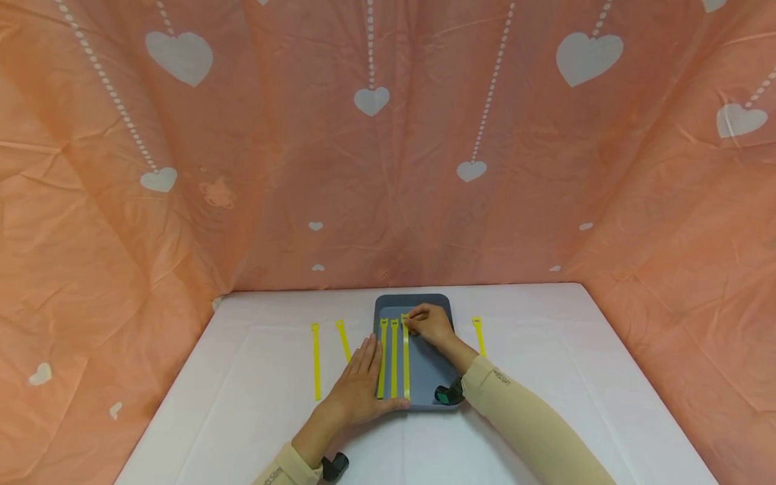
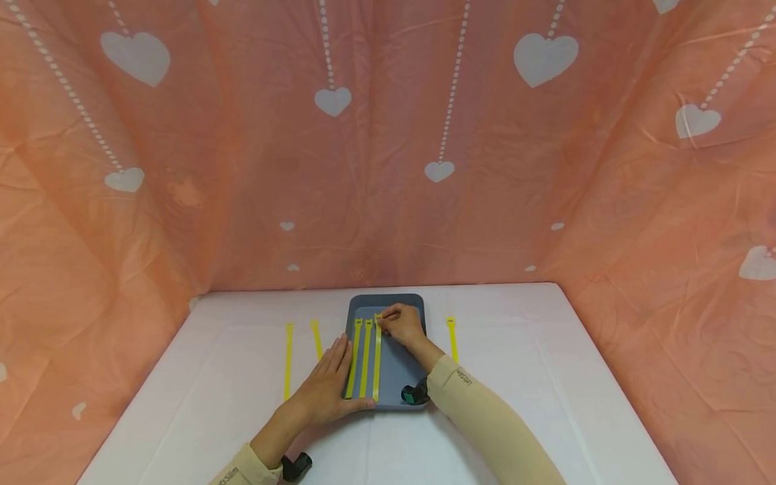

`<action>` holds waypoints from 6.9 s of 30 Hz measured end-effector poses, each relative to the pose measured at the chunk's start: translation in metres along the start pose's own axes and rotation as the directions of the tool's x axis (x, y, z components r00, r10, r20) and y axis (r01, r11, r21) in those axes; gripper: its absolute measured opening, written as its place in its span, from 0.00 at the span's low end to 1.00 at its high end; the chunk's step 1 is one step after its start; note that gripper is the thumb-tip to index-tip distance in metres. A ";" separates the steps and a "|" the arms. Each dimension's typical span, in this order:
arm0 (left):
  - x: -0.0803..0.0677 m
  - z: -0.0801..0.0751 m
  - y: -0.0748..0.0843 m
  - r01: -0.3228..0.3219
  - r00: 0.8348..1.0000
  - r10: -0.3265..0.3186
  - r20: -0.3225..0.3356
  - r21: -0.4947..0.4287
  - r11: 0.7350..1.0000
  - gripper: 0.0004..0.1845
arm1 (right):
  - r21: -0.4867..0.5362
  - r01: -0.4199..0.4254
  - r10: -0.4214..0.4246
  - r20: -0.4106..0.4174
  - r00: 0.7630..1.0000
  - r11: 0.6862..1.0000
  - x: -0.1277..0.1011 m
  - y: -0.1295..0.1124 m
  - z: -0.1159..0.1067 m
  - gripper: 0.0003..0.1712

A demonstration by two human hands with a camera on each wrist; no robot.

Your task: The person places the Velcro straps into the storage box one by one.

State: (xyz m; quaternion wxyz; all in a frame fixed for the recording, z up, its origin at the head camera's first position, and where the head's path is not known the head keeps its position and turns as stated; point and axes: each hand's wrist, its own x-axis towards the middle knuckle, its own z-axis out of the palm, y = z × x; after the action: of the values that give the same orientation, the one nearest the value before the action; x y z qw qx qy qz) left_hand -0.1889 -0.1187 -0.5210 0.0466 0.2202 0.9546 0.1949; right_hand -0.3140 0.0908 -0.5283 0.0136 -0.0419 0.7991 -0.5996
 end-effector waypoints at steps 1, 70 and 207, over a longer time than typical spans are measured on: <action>0.000 0.000 0.000 0.000 1.000 0.000 0.003 0.004 1.000 0.71 | -0.002 0.000 0.000 -0.002 1.000 1.000 0.000 0.000 0.000 0.05; 0.001 -0.001 0.001 0.018 0.999 -0.018 0.035 0.020 1.000 0.70 | 0.031 -0.079 0.076 0.102 0.992 0.996 -0.001 -0.003 -0.012 0.07; 0.003 -0.001 0.001 0.027 0.999 -0.029 0.040 0.043 0.999 0.71 | -0.254 -0.082 0.051 -0.125 0.991 0.964 -0.017 0.051 -0.141 0.09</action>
State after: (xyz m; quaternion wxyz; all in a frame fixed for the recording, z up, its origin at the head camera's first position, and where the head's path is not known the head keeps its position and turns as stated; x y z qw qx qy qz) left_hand -0.1913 -0.1173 -0.5201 0.0638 0.2115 0.9605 0.1692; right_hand -0.3101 0.2410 -0.5379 -0.0187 0.0190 0.8709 -0.4907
